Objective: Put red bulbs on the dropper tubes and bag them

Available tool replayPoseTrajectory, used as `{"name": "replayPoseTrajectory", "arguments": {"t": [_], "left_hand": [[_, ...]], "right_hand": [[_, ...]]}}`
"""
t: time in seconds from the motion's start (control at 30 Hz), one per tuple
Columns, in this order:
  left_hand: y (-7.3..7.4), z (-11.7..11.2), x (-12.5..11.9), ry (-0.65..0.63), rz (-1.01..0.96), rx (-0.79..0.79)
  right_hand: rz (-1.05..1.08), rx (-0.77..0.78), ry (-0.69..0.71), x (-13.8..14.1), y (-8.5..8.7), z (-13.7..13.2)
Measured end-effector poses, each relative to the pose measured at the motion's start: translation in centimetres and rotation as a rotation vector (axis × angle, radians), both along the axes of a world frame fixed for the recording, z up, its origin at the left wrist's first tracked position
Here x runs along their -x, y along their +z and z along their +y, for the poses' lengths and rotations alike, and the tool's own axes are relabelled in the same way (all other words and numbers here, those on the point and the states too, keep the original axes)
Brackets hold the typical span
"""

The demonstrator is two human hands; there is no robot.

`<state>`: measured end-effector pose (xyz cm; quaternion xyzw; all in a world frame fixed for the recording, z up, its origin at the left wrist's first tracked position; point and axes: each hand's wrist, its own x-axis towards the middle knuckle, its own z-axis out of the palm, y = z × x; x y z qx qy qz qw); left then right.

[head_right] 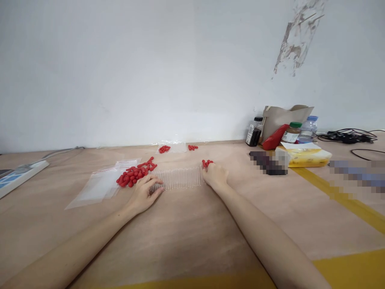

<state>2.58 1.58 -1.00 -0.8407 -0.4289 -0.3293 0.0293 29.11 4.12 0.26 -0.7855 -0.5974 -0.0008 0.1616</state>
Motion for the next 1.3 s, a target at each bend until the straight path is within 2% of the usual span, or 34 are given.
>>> {"name": "replayPoseTrajectory", "arguments": {"t": [0.23, 0.4, 0.63, 0.73, 0.8, 0.87, 0.93, 1.03, 1.17, 1.3], "left_hand": [[0.0, 0.1, -0.1, -0.017, -0.007, 0.019], [0.1, 0.1, 0.0, -0.013, -0.019, 0.010], [-0.1, 0.0, -0.1, 0.004, -0.007, -0.001], [0.6, 0.5, 0.2, 0.107, 0.004, -0.078], [1.6, 1.4, 0.8, 0.259, 0.016, -0.121], [2.9, 2.9, 1.6, 0.447, 0.036, -0.085], [4.2, 4.8, 2.5, 0.598, 0.052, 0.009], [5.3, 8.0, 3.1, 0.729, 0.075, 0.254], [5.5, 12.2, 2.7, 0.709, 0.076, 0.366], [5.4, 15.1, 2.0, 0.684, 0.089, 0.444]], "right_hand": [[0.027, -0.042, 0.009, 0.4, 0.0, -0.2], [0.002, -0.078, 0.104, 0.5, -0.1, -0.4], [0.021, 0.003, 0.104, 0.5, 0.2, 0.0], [0.037, 0.070, 0.094, 0.6, 0.3, 0.3], [0.031, 0.099, 0.079, 0.7, 0.3, 0.5], [0.003, 0.107, 0.073, 0.9, 0.3, 0.7], [-0.028, 0.106, 0.087, 1.1, 0.2, 0.8], [-0.048, 0.106, 0.116, 1.4, 0.1, 0.7], [-0.043, 0.112, 0.128, 1.5, 0.5, 0.3], [-0.021, 0.121, 0.135, 1.4, 1.3, -0.3]]}}
